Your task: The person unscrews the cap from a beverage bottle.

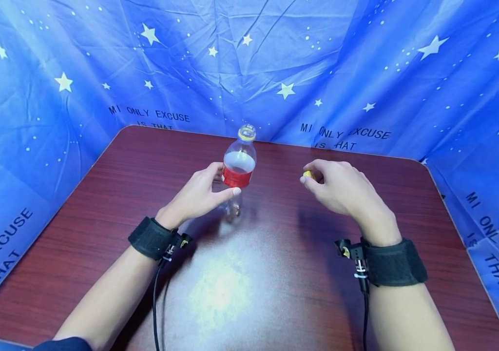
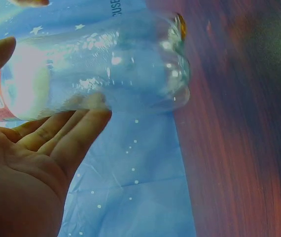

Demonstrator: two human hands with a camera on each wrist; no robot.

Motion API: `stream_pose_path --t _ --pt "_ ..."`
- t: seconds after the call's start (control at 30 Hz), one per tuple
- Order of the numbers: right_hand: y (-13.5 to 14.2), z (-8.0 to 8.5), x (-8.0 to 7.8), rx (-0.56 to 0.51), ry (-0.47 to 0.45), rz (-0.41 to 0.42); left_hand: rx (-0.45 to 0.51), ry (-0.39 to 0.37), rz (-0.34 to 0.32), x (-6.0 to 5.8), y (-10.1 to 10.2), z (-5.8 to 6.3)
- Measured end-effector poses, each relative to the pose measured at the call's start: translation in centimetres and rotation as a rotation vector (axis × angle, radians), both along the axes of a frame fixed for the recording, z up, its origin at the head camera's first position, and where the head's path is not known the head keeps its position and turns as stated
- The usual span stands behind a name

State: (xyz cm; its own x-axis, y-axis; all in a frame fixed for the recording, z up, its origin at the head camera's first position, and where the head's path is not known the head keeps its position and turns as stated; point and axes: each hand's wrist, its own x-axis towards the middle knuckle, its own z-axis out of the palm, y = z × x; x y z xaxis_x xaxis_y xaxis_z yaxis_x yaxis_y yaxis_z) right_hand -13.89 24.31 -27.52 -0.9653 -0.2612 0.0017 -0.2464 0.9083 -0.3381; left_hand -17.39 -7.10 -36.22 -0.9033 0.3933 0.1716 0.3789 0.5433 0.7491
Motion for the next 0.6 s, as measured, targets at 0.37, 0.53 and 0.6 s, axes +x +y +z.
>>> stream_pose_path --t 0.37,0.53,0.6 --pt "1.1 -1.4 0.2 -0.008 -0.014 0.008 0.033 -0.015 0.001 -0.1 -0.1 -0.2" --pt "1.3 -2.1 0.3 -0.018 -0.023 0.004 0.065 0.023 -0.031 -0.3 -0.1 -0.3" --pt "1.3 -2.3 0.3 -0.02 -0.034 0.001 0.071 0.038 -0.042 -0.4 -0.1 -0.3"
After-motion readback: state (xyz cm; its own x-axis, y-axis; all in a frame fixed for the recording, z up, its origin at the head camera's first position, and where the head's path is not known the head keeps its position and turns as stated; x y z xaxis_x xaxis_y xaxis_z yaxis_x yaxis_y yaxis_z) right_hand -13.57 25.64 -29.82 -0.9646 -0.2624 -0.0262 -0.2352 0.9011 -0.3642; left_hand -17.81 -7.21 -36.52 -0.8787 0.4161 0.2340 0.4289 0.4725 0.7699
